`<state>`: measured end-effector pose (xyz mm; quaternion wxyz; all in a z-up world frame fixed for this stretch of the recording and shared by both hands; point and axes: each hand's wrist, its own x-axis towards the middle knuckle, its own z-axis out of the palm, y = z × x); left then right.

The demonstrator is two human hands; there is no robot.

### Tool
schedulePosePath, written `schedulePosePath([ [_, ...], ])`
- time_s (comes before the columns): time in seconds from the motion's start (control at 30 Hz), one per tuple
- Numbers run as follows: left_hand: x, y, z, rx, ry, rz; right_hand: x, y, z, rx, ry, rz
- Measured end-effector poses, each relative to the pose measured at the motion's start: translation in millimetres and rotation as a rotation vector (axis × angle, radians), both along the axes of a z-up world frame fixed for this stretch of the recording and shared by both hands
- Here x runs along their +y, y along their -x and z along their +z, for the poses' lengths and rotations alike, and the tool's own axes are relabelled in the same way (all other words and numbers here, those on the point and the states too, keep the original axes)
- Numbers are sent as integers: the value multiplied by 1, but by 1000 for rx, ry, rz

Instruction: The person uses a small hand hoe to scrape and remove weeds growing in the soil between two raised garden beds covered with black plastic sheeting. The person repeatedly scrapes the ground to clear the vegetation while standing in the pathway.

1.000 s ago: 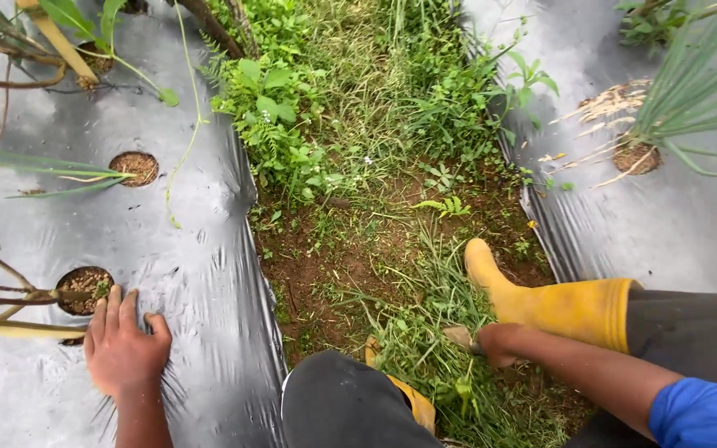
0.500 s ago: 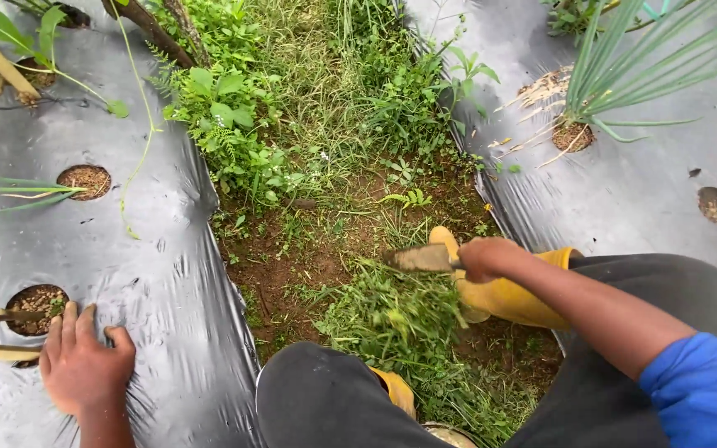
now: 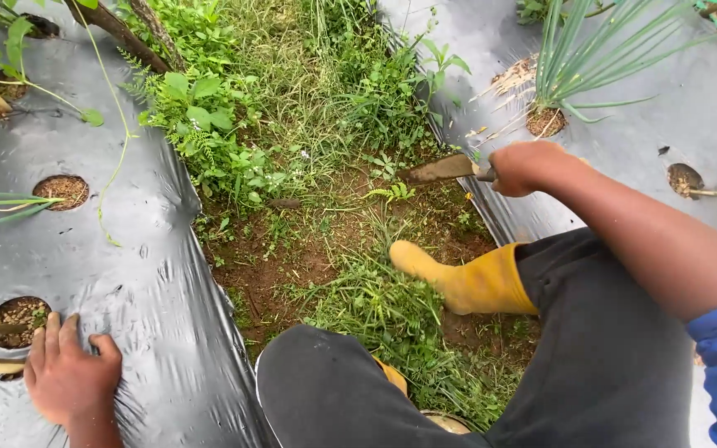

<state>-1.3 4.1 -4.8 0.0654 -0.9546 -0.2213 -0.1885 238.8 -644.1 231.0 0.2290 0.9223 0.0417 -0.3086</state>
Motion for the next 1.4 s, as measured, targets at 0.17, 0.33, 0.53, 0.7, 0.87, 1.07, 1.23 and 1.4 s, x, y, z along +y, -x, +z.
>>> schedulePosePath([
  [0.17,-2,0,4,26,35,30,-10,-9,-16,75,-40,-43],
  [0.33,-1,3,1,39,-33,28,-11,-21,-68,261,-198,-160],
  [0.53,-8,3,9,25,-210,-2,-15,-25,-141,172,-263,-276],
  [0.7,-13,4,14,-76,-360,-59,-27,-21,-215,48,-288,-357],
  [0.87,-11,1,16,-91,-398,-82,-27,-4,-244,100,-406,-327],
  [1.07,-13,1,20,-88,-382,-91,-35,26,-227,364,-454,-49],
  [1.23,-10,4,15,-79,-356,-90,-47,36,-217,367,-479,43],
  [1.4,-9,3,14,-115,-402,-91,-57,15,-236,7,-685,-422],
])
